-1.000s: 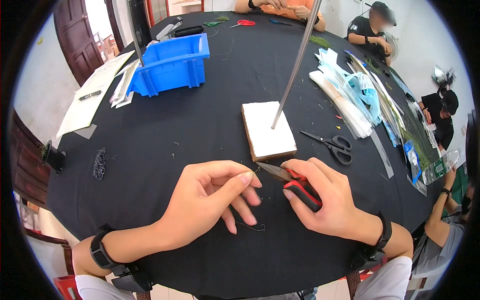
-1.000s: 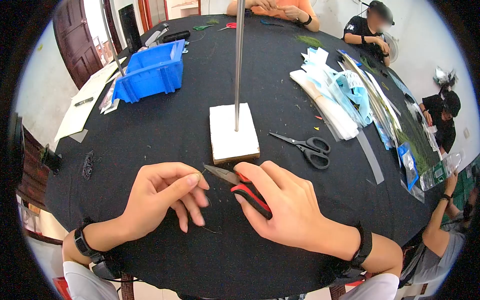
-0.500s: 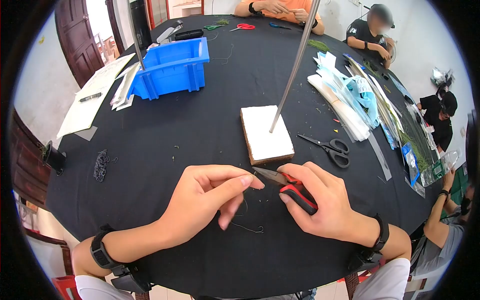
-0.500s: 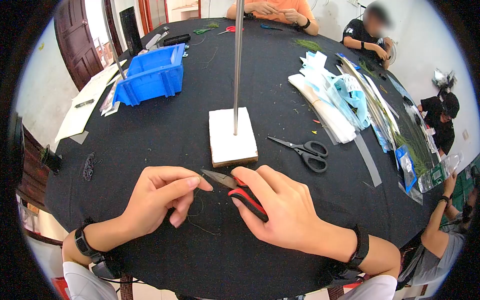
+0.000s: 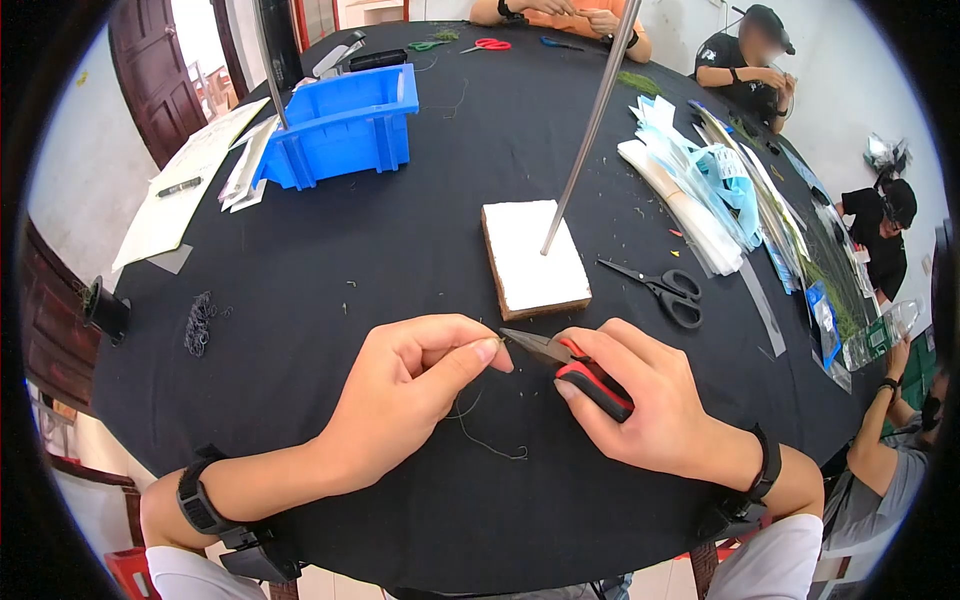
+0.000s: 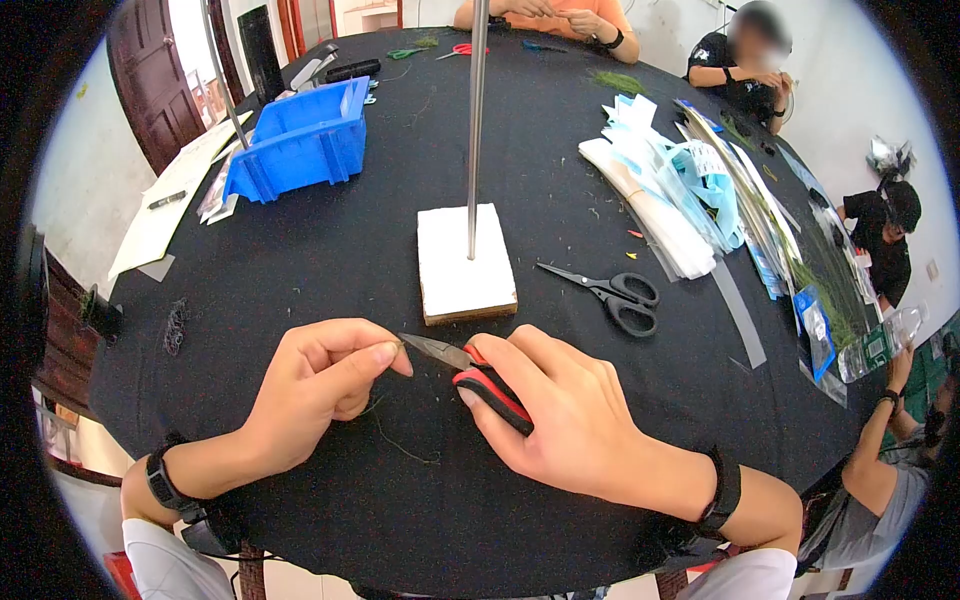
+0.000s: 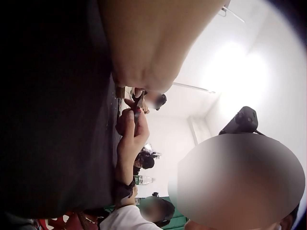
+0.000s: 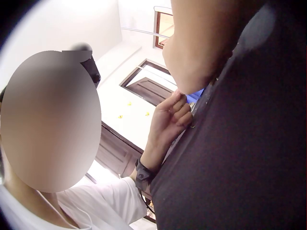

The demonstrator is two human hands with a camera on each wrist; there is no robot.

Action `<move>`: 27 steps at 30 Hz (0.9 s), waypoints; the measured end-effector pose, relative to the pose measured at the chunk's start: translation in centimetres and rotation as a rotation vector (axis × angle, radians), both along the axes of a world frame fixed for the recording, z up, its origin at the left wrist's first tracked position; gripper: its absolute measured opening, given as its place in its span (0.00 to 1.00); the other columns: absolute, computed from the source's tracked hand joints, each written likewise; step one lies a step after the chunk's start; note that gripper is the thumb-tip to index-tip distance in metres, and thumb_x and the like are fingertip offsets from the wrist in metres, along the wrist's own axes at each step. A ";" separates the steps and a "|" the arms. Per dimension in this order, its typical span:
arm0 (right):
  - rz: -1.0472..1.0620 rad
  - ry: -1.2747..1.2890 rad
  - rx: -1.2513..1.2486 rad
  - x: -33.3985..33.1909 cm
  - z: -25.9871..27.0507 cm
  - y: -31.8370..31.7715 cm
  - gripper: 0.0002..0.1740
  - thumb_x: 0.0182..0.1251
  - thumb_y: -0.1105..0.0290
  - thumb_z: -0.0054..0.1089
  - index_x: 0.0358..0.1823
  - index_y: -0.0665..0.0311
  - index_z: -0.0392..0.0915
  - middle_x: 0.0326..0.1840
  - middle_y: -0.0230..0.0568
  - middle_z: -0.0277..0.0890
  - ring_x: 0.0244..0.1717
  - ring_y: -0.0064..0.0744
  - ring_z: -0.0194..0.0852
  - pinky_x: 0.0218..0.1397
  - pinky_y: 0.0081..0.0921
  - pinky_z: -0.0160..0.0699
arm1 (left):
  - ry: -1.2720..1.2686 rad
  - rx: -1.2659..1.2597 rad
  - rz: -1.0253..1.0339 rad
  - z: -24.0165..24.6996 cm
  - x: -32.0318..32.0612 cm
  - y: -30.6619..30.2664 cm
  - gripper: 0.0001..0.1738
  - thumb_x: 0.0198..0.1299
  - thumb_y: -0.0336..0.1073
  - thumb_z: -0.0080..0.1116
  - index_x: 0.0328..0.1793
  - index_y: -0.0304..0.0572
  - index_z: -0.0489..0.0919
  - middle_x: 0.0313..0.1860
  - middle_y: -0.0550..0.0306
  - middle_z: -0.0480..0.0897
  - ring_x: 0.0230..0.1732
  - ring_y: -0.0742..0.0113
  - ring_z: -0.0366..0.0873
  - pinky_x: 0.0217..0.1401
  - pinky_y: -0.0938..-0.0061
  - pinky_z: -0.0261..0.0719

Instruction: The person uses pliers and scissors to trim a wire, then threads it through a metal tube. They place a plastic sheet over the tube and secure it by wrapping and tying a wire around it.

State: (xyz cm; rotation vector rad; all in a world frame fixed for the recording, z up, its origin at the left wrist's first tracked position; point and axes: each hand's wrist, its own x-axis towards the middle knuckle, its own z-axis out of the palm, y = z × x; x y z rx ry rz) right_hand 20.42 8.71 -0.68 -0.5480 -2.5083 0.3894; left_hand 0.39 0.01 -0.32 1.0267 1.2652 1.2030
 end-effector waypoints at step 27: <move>-0.028 -0.066 0.037 0.1 0.3 -0.2 0.25 0.44 0.74 0.68 0.48 0.63 0.73 0.29 0.38 0.67 0.28 0.38 0.73 0.26 0.31 0.72 | 0.204 0.034 0.079 0.7 0.4 -0.5 0.09 0.63 0.31 0.55 0.37 0.32 0.82 0.18 0.69 0.71 0.19 0.86 0.56 0.20 0.83 0.51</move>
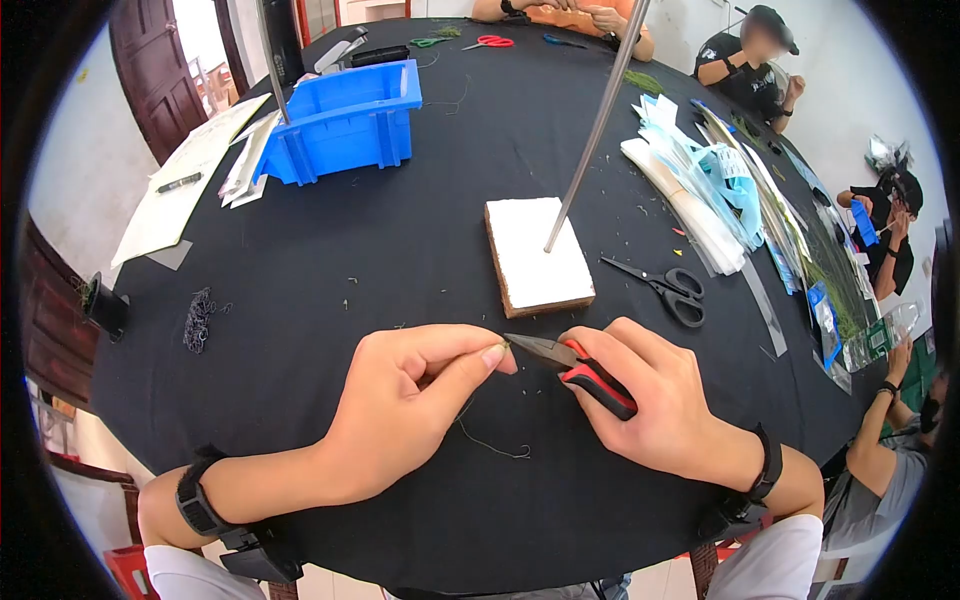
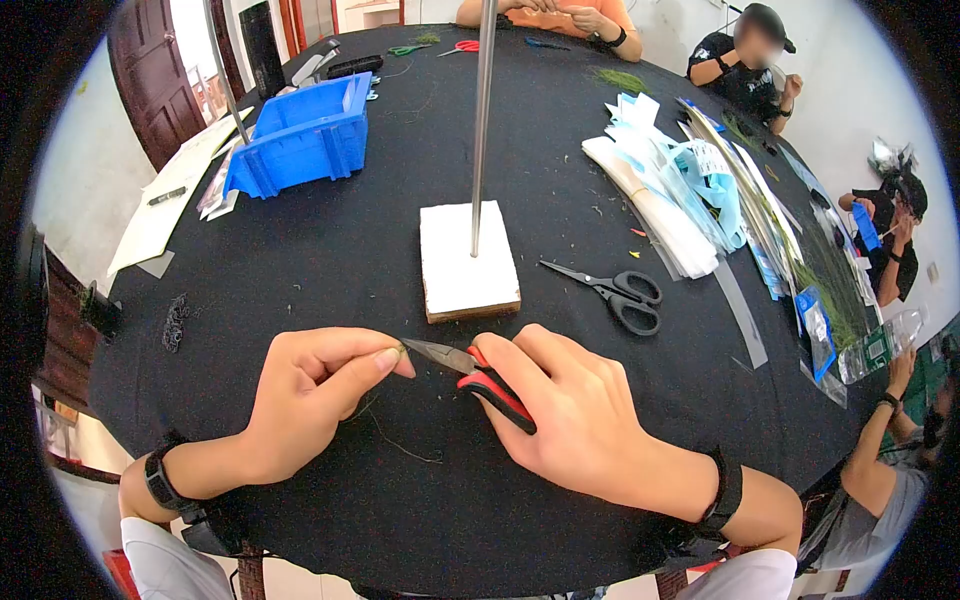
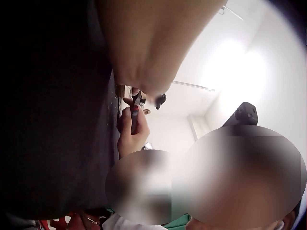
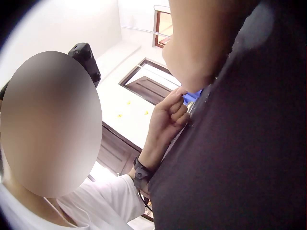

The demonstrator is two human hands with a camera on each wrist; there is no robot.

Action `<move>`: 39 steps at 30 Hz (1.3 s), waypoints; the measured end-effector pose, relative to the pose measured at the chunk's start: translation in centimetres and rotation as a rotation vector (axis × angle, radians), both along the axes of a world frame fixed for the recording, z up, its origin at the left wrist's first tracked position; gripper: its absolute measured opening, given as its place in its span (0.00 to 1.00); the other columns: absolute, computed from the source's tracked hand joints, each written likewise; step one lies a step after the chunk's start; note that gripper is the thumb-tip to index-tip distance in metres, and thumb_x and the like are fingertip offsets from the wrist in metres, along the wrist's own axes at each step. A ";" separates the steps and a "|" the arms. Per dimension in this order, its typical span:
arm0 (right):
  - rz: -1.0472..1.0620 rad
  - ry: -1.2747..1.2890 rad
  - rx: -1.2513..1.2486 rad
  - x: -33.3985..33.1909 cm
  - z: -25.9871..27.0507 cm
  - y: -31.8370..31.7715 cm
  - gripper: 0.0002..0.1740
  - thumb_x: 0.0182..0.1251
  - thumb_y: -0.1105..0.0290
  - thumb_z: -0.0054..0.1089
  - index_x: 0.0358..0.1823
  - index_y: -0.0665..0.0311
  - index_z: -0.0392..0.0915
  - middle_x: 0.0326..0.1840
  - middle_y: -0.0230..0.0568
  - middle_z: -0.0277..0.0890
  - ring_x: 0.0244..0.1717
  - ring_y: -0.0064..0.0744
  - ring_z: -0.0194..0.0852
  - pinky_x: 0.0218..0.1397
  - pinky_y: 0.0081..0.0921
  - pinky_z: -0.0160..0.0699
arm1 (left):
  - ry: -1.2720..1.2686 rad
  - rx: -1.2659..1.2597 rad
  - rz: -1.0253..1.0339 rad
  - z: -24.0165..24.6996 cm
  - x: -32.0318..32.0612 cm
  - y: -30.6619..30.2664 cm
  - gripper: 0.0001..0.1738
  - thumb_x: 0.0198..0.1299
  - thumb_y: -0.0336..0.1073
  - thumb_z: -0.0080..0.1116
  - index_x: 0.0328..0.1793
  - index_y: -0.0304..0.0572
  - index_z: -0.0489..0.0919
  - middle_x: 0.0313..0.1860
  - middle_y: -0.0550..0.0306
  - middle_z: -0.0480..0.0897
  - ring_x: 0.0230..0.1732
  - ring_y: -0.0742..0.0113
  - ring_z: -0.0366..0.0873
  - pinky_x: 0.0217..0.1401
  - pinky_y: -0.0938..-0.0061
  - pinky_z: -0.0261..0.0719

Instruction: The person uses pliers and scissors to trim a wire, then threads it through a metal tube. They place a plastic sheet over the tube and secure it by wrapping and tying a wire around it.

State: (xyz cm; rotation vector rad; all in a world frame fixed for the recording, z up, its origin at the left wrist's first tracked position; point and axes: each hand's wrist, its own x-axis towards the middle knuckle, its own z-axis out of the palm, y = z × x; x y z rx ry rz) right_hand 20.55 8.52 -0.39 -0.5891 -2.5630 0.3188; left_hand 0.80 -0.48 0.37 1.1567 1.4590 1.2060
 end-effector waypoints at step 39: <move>-0.039 0.055 -0.178 0.3 -0.3 0.2 0.19 0.45 0.77 0.63 0.42 0.63 0.72 0.31 0.43 0.71 0.32 0.47 0.75 0.31 0.36 0.73 | 0.450 0.428 -0.062 -0.7 -0.2 -0.4 0.05 0.56 0.21 0.56 0.37 0.34 0.80 0.19 0.55 0.76 0.12 0.78 0.63 0.15 0.82 0.59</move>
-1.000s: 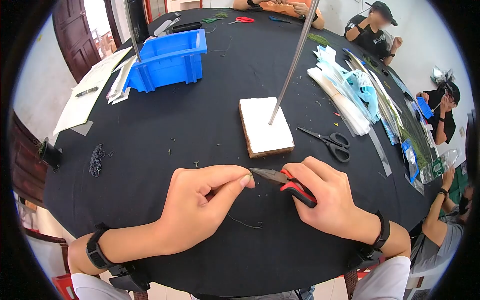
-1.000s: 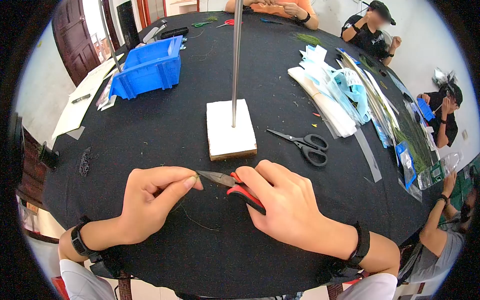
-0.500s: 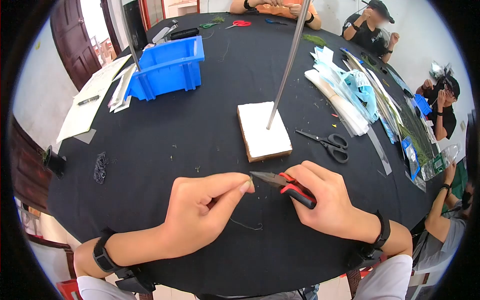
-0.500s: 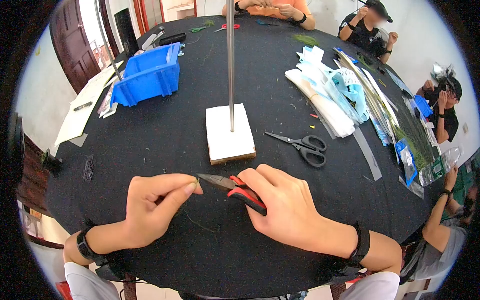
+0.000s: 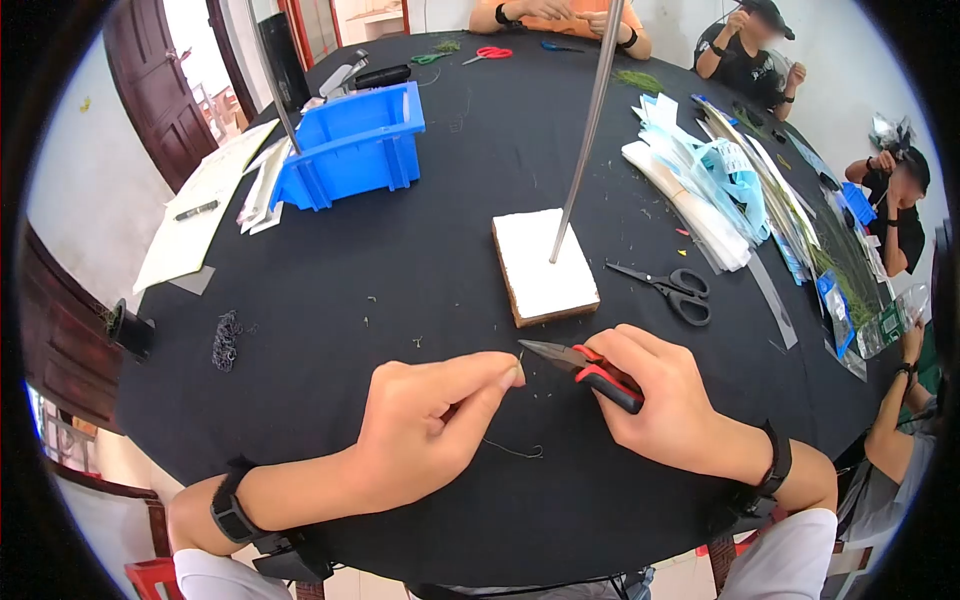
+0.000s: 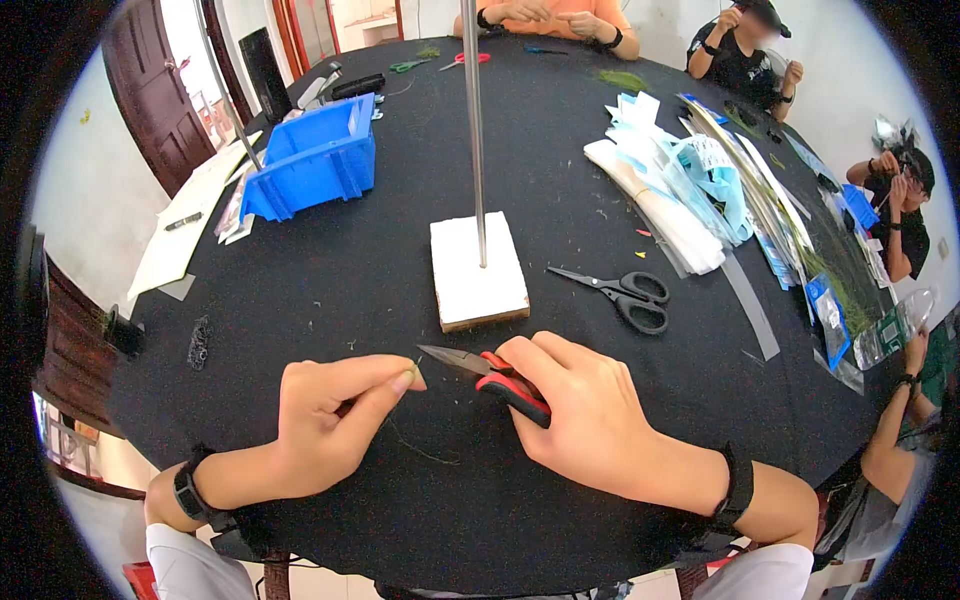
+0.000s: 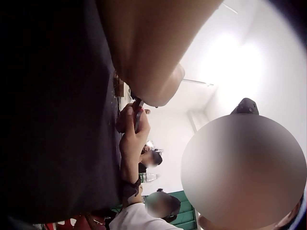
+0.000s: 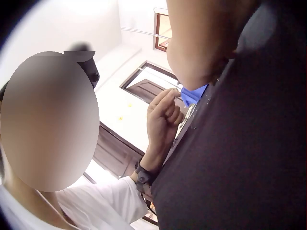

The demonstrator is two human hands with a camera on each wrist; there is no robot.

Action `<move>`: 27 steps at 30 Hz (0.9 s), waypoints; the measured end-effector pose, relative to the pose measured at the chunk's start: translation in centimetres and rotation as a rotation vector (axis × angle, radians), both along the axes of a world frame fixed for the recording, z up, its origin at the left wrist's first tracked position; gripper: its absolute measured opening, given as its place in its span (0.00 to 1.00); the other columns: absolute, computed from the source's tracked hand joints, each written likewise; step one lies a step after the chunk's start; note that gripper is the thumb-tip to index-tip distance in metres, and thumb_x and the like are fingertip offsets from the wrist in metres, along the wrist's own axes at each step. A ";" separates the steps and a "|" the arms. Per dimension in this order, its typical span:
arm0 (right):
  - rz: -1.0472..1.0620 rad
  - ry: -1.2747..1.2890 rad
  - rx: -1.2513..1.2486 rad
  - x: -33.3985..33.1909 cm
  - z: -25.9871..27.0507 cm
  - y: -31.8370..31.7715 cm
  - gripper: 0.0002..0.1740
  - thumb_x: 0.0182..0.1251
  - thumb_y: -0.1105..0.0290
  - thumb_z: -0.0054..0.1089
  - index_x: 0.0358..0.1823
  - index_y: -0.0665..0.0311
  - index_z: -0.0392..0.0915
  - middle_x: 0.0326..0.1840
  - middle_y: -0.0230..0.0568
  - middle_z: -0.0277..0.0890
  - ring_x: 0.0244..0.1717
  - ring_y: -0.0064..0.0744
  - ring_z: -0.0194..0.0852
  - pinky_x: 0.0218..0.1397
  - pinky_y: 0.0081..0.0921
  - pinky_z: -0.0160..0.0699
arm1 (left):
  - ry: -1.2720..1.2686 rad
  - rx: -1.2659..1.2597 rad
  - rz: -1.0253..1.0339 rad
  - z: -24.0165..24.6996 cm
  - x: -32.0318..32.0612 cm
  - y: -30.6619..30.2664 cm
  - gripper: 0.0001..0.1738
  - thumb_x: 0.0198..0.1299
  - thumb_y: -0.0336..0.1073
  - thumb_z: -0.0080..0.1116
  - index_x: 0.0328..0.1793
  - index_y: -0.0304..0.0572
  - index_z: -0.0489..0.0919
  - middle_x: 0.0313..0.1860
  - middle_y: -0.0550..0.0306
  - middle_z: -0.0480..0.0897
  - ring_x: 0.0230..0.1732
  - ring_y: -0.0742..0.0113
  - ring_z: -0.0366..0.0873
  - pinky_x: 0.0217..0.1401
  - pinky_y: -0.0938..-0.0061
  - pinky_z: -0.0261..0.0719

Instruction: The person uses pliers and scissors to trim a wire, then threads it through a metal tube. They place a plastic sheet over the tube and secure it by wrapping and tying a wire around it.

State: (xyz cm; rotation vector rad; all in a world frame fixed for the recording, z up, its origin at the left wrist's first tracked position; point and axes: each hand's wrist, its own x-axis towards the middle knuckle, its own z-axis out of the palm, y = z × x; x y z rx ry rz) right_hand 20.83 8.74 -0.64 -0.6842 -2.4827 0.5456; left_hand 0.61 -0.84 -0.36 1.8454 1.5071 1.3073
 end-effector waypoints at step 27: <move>0.351 0.258 -0.250 -0.6 0.6 -0.8 0.09 0.59 0.75 0.59 0.41 0.64 0.75 0.40 0.39 0.74 0.43 0.38 0.71 0.49 0.32 0.67 | -0.630 -0.489 -0.351 0.8 0.5 0.0 0.10 0.67 0.34 0.50 0.41 0.34 0.78 0.22 0.68 0.71 0.19 0.85 0.57 0.21 0.84 0.52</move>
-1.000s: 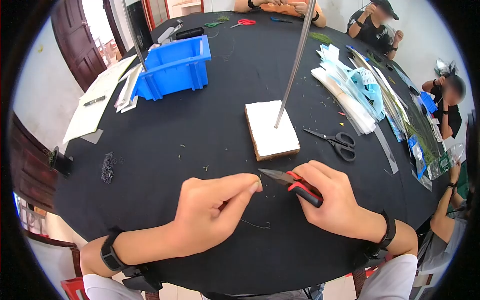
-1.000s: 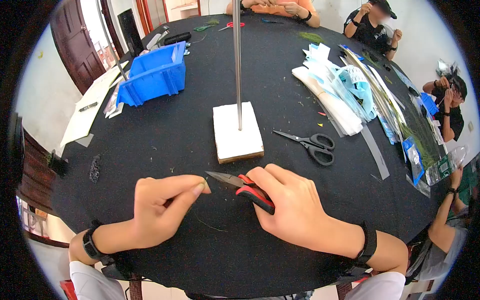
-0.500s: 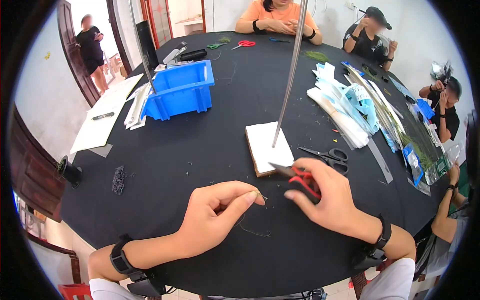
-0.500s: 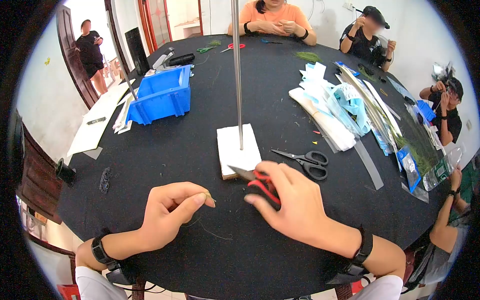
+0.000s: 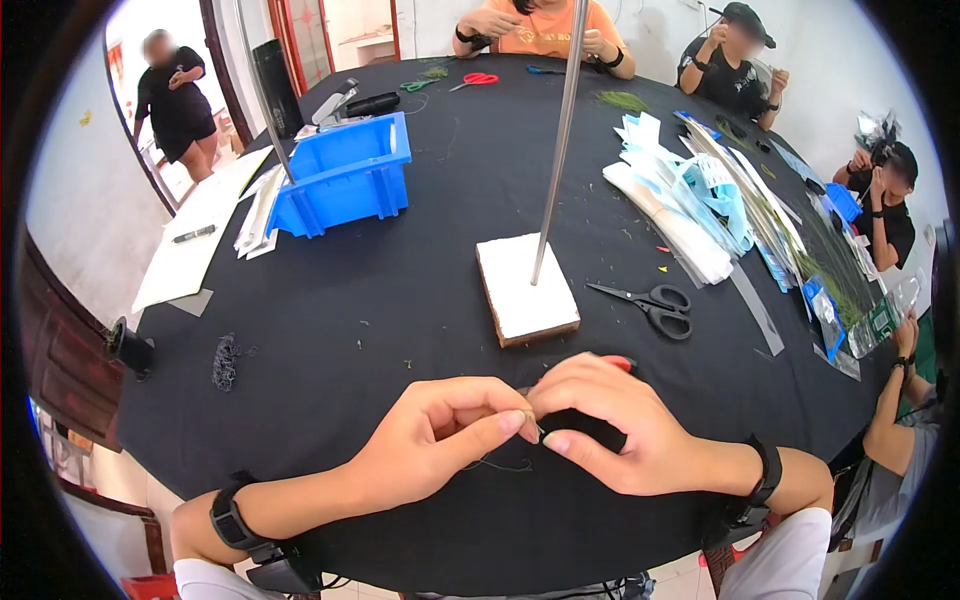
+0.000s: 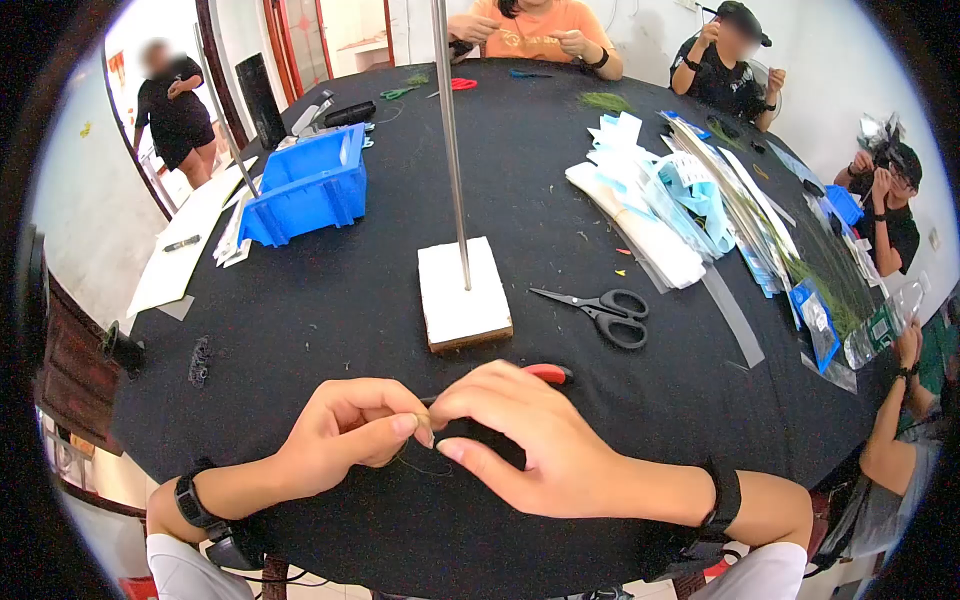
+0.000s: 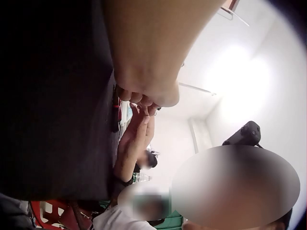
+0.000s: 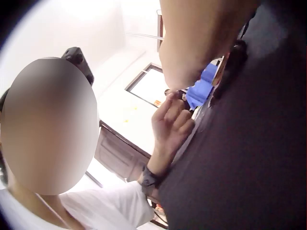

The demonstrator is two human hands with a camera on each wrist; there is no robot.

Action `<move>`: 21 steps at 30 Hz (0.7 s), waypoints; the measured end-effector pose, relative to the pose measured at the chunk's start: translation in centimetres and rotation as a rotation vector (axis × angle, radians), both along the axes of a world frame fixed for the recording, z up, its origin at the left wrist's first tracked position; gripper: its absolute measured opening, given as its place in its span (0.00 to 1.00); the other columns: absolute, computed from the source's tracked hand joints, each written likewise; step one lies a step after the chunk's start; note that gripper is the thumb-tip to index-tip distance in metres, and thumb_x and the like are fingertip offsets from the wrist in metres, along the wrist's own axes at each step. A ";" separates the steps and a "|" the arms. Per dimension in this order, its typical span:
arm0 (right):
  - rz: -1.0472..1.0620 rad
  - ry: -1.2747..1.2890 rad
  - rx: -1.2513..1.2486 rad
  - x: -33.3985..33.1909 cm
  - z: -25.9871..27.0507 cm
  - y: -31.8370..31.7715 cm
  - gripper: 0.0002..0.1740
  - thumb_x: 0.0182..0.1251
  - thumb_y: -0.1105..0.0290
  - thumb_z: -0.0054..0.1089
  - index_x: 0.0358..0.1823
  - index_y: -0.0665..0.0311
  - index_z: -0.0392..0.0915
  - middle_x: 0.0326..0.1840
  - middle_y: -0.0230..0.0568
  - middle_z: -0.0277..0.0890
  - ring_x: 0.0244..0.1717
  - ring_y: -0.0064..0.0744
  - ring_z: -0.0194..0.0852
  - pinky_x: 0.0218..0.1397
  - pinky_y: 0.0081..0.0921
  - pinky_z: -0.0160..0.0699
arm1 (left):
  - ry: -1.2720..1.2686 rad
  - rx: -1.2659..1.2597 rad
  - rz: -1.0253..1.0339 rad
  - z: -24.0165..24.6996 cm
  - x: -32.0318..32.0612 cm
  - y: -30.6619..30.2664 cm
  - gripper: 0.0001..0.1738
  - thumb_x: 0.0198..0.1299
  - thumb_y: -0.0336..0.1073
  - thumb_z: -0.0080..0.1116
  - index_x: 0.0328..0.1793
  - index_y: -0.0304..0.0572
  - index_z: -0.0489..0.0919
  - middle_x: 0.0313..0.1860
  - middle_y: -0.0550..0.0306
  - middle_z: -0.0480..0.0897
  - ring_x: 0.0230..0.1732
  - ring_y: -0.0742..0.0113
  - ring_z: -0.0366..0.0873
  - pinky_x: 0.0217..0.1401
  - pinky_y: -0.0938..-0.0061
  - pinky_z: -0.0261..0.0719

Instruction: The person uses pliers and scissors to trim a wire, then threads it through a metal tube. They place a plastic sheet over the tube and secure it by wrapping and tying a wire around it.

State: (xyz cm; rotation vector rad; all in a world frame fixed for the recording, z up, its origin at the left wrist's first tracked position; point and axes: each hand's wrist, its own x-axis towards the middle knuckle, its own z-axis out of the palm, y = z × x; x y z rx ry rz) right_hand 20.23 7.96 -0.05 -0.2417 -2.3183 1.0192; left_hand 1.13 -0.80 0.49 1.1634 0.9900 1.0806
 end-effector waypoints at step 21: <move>-0.066 0.030 0.039 -0.3 -0.3 -0.2 0.07 0.51 0.82 0.60 0.32 0.64 0.76 0.28 0.37 0.74 0.30 0.34 0.74 0.36 0.27 0.67 | 0.415 0.296 0.096 -0.7 0.0 -0.1 0.05 0.62 0.29 0.54 0.38 0.37 0.80 0.16 0.64 0.74 0.15 0.85 0.62 0.18 0.82 0.57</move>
